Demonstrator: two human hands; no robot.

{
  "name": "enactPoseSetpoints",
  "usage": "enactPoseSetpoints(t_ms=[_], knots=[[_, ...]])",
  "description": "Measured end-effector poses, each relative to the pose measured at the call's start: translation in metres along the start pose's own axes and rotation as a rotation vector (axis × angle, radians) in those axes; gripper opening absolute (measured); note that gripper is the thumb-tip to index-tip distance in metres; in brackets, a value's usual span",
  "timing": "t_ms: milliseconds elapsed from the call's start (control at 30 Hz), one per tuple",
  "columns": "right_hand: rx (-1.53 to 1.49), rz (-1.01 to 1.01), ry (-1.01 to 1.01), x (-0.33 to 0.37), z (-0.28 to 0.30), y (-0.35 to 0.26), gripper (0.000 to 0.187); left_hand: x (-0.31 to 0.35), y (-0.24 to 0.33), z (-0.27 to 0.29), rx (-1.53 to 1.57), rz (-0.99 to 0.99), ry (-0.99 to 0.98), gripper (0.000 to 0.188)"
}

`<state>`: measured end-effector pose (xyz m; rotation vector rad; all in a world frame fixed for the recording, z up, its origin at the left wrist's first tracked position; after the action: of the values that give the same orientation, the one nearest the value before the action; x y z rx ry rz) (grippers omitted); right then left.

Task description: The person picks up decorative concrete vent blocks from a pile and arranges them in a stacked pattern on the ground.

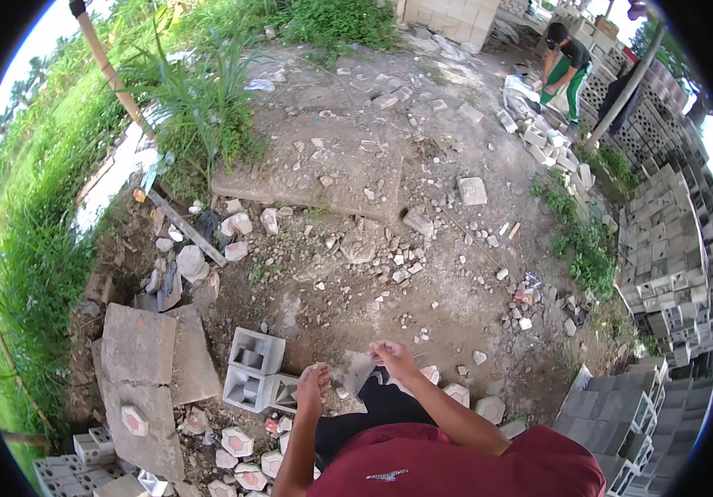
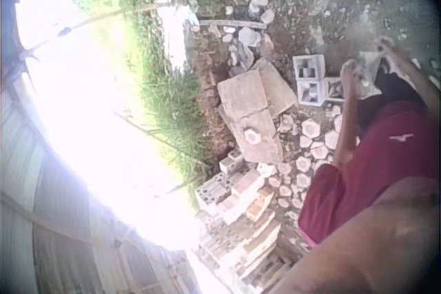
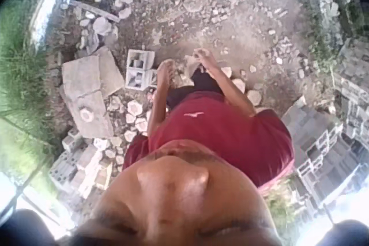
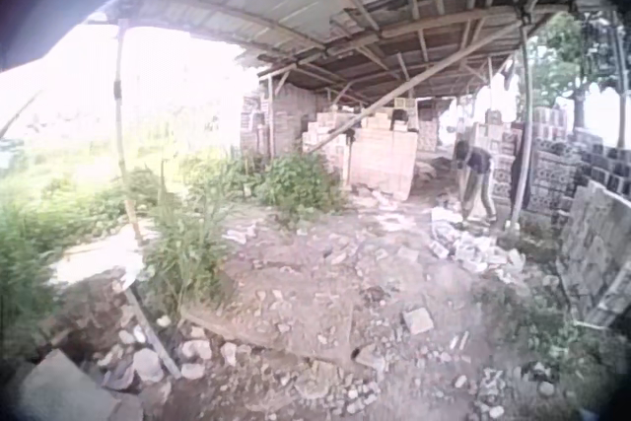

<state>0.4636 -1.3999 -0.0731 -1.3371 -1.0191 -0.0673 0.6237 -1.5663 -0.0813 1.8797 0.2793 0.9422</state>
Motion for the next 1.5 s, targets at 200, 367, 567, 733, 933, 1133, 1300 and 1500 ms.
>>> enactPoseSetpoints(t_ms=[200, 367, 567, 733, 933, 1133, 1300, 1500], knots=[[-0.218, 0.200, 0.255, 0.028, 0.127, -0.038, 0.028, -0.054, 0.053, -0.183, -0.062, -0.109, -0.325, 0.034], [-0.452, 0.309, 0.475, 0.064, 0.220, -0.041, 0.028, -0.061, 0.065, -0.296, -0.111, -0.108, -0.600, 0.036], [-0.668, 0.373, 0.704, 0.106, 0.295, -0.046, 0.029, -0.059, 0.038, -0.408, -0.139, 0.041, -0.779, 0.035], [-0.779, 0.445, 0.889, 0.117, 0.360, -0.059, 0.027, -0.062, -0.002, -0.511, -0.240, 0.177, -0.989, 0.034], [-0.981, 0.539, 1.077, 0.108, 0.458, -0.060, 0.026, -0.096, -0.033, -0.665, -0.405, 0.218, -1.278, 0.032], [-1.082, 0.610, 1.287, 0.112, 0.531, -0.083, 0.027, -0.106, -0.052, -0.803, -0.575, 0.221, -1.529, 0.030], [-1.158, 0.635, 1.479, 0.137, 0.567, -0.071, 0.027, -0.074, -0.089, -0.887, -0.617, 0.321, -1.710, 0.030], [-1.413, 0.629, 1.637, 0.173, 0.607, -0.028, 0.023, -0.018, -0.155, -0.944, -0.700, 0.490, -1.775, 0.028]])
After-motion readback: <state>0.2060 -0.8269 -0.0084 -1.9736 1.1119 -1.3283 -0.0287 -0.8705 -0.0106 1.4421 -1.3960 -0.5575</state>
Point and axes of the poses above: each hand's wrist, its own x-axis away from the middle knuckle, its own z-axis out of the back of the hand, y = z × x, the point moved 5 cm from there along -x, towards the middle knuckle, and after that the axes turned 9 degrees about -z, right-handed, at the moved point
